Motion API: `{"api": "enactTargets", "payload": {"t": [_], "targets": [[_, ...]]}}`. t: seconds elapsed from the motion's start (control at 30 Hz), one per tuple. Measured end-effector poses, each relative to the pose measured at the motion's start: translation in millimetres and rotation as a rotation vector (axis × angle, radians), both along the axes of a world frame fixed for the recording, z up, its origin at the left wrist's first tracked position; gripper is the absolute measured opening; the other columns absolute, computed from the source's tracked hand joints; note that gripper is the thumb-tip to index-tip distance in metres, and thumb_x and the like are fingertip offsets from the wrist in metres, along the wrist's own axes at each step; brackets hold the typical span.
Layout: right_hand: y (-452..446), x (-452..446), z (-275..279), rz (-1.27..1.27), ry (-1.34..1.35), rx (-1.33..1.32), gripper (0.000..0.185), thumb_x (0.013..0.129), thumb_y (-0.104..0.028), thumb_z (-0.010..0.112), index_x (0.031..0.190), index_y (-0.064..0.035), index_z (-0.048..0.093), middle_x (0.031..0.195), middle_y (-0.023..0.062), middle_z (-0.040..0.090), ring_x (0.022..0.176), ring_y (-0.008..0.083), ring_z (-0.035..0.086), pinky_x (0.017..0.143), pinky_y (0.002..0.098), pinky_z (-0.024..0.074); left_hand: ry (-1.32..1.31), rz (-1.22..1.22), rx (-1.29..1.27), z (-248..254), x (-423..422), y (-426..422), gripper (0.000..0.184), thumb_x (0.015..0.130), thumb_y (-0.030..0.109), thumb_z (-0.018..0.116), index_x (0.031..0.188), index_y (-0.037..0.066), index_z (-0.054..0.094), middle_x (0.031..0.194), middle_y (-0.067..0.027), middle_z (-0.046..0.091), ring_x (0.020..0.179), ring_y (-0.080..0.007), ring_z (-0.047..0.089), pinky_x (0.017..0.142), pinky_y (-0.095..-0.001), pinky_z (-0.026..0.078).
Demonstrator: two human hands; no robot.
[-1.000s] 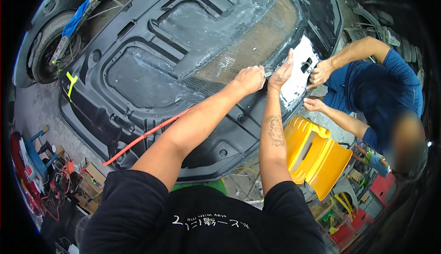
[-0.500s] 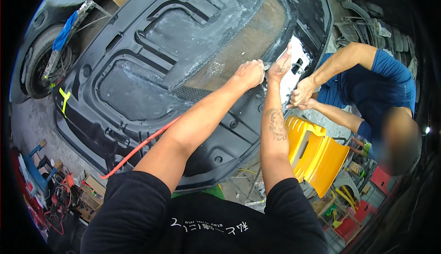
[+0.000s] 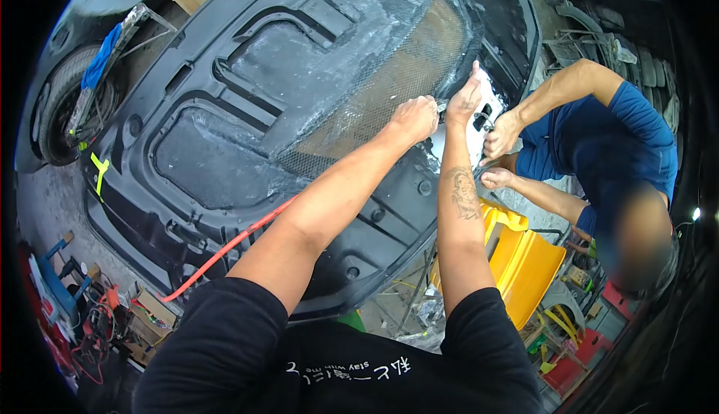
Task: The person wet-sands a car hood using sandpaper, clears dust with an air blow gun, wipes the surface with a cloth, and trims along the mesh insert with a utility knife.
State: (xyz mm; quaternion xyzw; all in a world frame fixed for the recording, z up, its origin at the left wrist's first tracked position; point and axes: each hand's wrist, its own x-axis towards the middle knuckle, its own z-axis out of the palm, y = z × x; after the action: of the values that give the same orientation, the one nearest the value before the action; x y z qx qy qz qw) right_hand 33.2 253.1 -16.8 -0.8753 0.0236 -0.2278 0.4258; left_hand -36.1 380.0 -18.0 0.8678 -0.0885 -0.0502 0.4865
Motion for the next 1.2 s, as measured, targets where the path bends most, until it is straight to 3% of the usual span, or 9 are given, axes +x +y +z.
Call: {"api": "enactTargets", "payload": {"t": [0.17, 0.3, 0.43, 0.63, 0.73, 0.9, 1.03, 1.1, 1.2], "targets": [[-4, 20, 5, -0.073, 0.036, 0.131, 0.059, 0.108, -0.035, 0.025, 0.136, 0.0085, 0.053, 0.142, 0.0247, 0.054, 0.136, 0.0364, 0.047, 0.115, 0.0366, 0.0326, 0.041, -0.021, -0.010, 8, 23, -9, 0.024, 0.089, 0.019, 0.061, 0.091, -0.005, 0.062, 0.086, -0.0281, 0.068, 0.083, -0.0451, 0.068, 0.074, -0.0525, 0.055], [-4, 26, 10, -0.080, 0.100, 0.080, 0.060, 0.109, -0.039, 0.025, 0.137, 0.0047, 0.055, 0.139, 0.0241, 0.056, 0.132, 0.0356, 0.051, 0.110, 0.0368, 0.0358, 0.096, -0.017, -0.031, 9, 40, -12, 0.025, 0.089, 0.020, 0.062, 0.092, -0.005, 0.062, 0.090, -0.0285, 0.069, 0.088, -0.0444, 0.068, 0.078, -0.0524, 0.054], [-6, 34, 2, -0.055, 0.023, 0.143, 0.060, 0.109, -0.041, 0.025, 0.135, 0.0035, 0.057, 0.135, 0.0245, 0.060, 0.128, 0.0364, 0.054, 0.108, 0.0371, 0.0376, 0.033, 0.027, -0.049, 1, 44, -21, 0.026, 0.089, 0.021, 0.062, 0.092, -0.005, 0.062, 0.090, -0.0280, 0.069, 0.089, -0.0445, 0.067, 0.078, -0.0522, 0.054], [-10, 37, 1, -0.038, 0.038, 0.234, 0.068, 0.109, -0.044, 0.023, 0.139, 0.0108, 0.050, 0.143, 0.0222, 0.053, 0.139, 0.0283, 0.046, 0.118, 0.0343, 0.0296, 0.039, 0.018, -0.063, 1, 24, 2, 0.025, 0.090, 0.019, 0.060, 0.091, -0.006, 0.061, 0.084, -0.0297, 0.068, 0.081, -0.0456, 0.068, 0.072, -0.0533, 0.055], [-15, 39, 9, -0.055, 0.084, 0.132, 0.068, 0.109, -0.044, 0.022, 0.138, 0.0115, 0.049, 0.144, 0.0226, 0.053, 0.138, 0.0290, 0.047, 0.118, 0.0343, 0.0297, 0.014, -0.005, -0.052, 0, 14, 3, 0.026, 0.091, 0.020, 0.061, 0.090, -0.007, 0.062, 0.080, -0.0293, 0.067, 0.078, -0.0449, 0.068, 0.070, -0.0526, 0.056], [-23, 77, -2, -0.110, 0.061, 0.043, 0.063, 0.107, -0.044, 0.028, 0.131, 0.0059, 0.059, 0.131, 0.0257, 0.061, 0.128, 0.0392, 0.054, 0.106, 0.0382, 0.0393, 0.014, -0.020, -0.016, 1, 39, 2, 0.027, 0.090, 0.022, 0.062, 0.087, -0.005, 0.064, 0.082, -0.0277, 0.068, 0.080, -0.0450, 0.068, 0.073, -0.0518, 0.056], [-27, 89, -3, -0.172, 0.137, -0.019, 0.065, 0.106, -0.046, 0.028, 0.126, 0.0050, 0.063, 0.123, 0.0283, 0.064, 0.122, 0.0436, 0.057, 0.102, 0.0427, 0.0418, 0.083, -0.026, -0.032, 1, 48, -9, 0.023, 0.087, 0.015, 0.055, 0.087, -0.002, 0.070, 0.089, -0.0265, 0.070, 0.086, -0.0438, 0.069, 0.079, -0.0517, 0.056], [-30, 94, -2, -0.209, 0.228, 0.057, 0.072, 0.107, -0.048, 0.027, 0.128, 0.0130, 0.058, 0.133, 0.0258, 0.060, 0.131, 0.0320, 0.054, 0.113, 0.0339, 0.0350, 0.122, -0.041, -0.045, 4, 57, -21, 0.023, 0.086, 0.011, 0.053, 0.087, -0.003, 0.071, 0.091, -0.0274, 0.070, 0.087, -0.0435, 0.069, 0.079, -0.0515, 0.056], [-39, 113, -15, -0.200, 0.251, 0.084, 0.072, 0.107, -0.049, 0.029, 0.127, 0.0143, 0.058, 0.132, 0.0258, 0.061, 0.130, 0.0304, 0.055, 0.112, 0.0331, 0.0360, 0.094, 0.001, -0.056, 0, 74, -34, 0.023, 0.085, 0.008, 0.051, 0.085, -0.003, 0.070, 0.091, -0.0275, 0.070, 0.088, -0.0431, 0.070, 0.080, -0.0511, 0.056]]}}
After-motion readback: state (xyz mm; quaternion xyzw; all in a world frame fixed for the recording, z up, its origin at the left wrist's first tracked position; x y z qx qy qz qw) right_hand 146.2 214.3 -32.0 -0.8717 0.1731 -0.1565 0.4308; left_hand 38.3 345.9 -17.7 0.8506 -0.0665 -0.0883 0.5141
